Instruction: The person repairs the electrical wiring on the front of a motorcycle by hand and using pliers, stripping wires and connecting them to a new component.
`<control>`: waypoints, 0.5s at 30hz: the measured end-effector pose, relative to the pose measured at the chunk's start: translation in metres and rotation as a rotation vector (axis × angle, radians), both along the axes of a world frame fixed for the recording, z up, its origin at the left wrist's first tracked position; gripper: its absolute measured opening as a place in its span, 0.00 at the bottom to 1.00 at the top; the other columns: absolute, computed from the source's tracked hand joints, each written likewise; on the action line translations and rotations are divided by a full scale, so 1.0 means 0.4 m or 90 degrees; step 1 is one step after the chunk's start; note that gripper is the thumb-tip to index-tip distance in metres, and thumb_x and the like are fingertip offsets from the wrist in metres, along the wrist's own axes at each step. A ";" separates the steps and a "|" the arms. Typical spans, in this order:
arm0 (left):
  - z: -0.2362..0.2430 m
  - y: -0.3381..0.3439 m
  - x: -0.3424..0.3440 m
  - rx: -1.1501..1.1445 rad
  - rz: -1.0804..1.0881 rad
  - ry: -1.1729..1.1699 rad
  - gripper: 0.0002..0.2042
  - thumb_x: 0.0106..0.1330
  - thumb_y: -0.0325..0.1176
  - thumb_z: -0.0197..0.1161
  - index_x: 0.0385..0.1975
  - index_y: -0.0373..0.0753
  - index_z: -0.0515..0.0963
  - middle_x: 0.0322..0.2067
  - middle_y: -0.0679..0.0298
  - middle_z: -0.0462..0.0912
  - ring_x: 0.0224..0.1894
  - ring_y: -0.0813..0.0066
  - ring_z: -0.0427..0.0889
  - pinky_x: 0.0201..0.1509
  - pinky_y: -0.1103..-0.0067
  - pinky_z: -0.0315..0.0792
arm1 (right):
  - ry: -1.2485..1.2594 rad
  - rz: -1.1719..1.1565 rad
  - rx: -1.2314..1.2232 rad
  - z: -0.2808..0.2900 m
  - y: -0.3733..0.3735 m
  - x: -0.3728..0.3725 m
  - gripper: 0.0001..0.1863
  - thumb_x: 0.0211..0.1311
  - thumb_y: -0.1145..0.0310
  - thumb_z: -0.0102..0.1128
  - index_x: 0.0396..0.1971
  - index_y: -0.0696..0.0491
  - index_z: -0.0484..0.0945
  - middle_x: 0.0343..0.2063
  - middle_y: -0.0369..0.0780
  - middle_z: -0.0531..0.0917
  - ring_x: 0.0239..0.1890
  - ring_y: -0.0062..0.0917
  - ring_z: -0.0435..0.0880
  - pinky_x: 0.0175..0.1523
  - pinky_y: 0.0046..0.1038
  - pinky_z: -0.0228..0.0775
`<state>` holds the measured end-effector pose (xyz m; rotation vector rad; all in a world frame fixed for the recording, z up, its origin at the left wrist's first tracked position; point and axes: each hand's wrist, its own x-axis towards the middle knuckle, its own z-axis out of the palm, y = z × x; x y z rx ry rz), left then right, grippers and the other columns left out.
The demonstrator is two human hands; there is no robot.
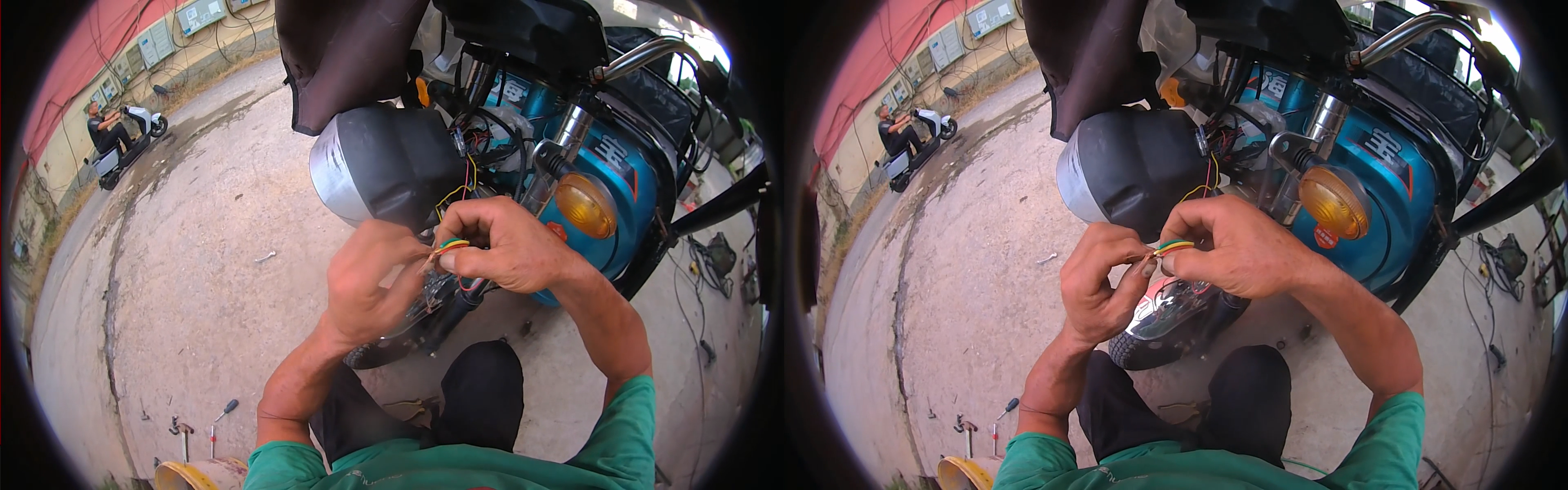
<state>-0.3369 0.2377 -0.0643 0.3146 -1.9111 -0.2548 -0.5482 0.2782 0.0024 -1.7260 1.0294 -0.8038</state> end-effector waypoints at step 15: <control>-0.045 0.030 0.017 0.742 -0.239 0.059 0.11 0.74 0.36 0.55 0.41 0.33 0.78 0.30 0.62 0.82 0.23 0.80 0.75 0.28 0.83 0.69 | 0.078 -0.054 -0.389 -0.075 0.009 0.008 0.06 0.54 0.76 0.64 0.32 0.57 0.78 0.29 0.39 0.81 0.30 0.24 0.82 0.35 0.25 0.74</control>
